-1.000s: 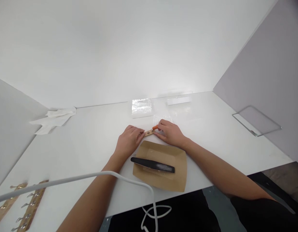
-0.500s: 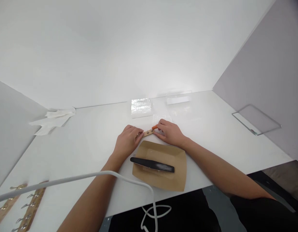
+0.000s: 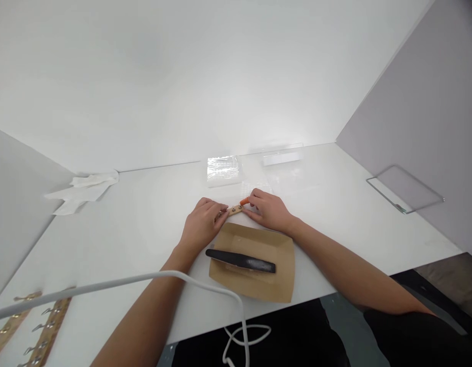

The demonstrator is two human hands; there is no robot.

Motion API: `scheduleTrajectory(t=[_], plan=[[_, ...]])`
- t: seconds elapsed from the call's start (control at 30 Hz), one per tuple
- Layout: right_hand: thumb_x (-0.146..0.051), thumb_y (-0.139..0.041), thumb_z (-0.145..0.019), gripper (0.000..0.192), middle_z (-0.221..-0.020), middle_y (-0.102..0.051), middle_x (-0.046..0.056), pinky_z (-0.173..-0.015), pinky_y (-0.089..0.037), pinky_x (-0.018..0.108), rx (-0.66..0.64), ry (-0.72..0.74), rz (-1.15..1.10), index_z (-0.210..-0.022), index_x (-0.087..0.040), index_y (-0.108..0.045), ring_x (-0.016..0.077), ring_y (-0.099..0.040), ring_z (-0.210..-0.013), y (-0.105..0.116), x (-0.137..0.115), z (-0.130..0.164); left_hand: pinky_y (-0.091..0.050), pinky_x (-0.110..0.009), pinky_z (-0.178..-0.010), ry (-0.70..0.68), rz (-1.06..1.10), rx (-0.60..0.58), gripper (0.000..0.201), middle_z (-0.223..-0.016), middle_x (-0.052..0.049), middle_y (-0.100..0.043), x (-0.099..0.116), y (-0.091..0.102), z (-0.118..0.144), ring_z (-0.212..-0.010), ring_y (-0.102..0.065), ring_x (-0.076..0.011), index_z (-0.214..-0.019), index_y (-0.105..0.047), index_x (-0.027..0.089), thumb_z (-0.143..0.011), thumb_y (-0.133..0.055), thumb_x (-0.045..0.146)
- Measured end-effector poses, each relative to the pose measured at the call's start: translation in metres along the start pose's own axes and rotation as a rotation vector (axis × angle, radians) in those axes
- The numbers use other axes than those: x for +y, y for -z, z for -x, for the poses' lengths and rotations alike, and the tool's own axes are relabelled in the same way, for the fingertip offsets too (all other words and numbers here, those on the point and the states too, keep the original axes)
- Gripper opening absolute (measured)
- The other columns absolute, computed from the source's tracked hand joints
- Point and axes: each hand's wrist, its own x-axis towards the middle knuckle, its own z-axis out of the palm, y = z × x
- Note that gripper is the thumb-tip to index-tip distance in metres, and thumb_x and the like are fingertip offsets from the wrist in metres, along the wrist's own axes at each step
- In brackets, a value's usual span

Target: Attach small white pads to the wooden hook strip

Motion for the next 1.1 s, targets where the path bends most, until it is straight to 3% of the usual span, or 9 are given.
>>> scheduleTrajectory(t=[0.13,0.3,0.5,0.83,1.1], plan=[[-0.041,-0.061,-0.105,0.023,-0.103,-0.066,0.004,-0.065,-0.042,0.028,0.010,0.002,0.013,-0.117,-0.026,-0.072,0.0150,-0.063,-0.082,-0.002,0.001,0.000,-0.056,-0.040,-0.085,-0.051,0.014,0.064,0.023,-0.107,-0.009,-0.080,0.001,-0.005,-0.002,-0.111,-0.062,-0.0295,-0.115,-0.075,0.021,-0.103,-0.062,0.037],[-0.040,-0.062,-0.105,0.022,-0.102,-0.066,0.004,-0.065,-0.041,0.027,0.012,0.000,0.028,-0.117,-0.025,-0.073,0.0152,-0.064,-0.083,-0.001,0.000,-0.001,-0.036,-0.055,-0.109,-0.064,-0.036,0.079,0.025,-0.114,-0.007,-0.081,0.002,-0.011,-0.004,-0.131,-0.056,-0.0339,-0.126,-0.072,0.025,-0.105,-0.062,0.034],[-0.039,-0.063,-0.104,0.021,-0.105,-0.066,0.003,-0.066,-0.040,0.026,-0.001,-0.005,0.039,-0.117,-0.026,-0.073,0.0143,-0.063,-0.083,-0.002,-0.001,-0.002,-0.027,-0.053,-0.108,-0.090,0.004,0.051,0.020,-0.113,-0.003,-0.083,-0.002,-0.017,-0.003,-0.138,-0.054,-0.0333,-0.120,-0.075,0.029,-0.105,-0.064,0.033],[-0.041,-0.063,-0.105,0.023,-0.104,-0.067,0.003,-0.066,-0.039,0.026,-0.010,-0.003,0.027,-0.119,-0.027,-0.074,0.0140,-0.064,-0.083,-0.003,-0.005,-0.003,-0.026,-0.053,-0.102,-0.039,0.041,0.153,0.011,-0.093,-0.002,-0.083,-0.001,-0.018,-0.005,-0.114,-0.063,-0.0296,-0.095,-0.079,0.029,-0.101,-0.069,0.031],[-0.043,-0.061,-0.105,0.024,-0.102,-0.067,0.004,-0.065,-0.037,0.026,-0.001,0.005,0.075,-0.117,-0.025,-0.073,0.0143,-0.065,-0.083,-0.003,-0.005,-0.004,-0.031,-0.050,-0.101,-0.086,0.062,0.371,0.006,-0.089,-0.001,-0.082,0.007,0.000,-0.007,-0.105,-0.067,-0.0274,-0.099,-0.079,0.028,-0.098,-0.074,0.027]])
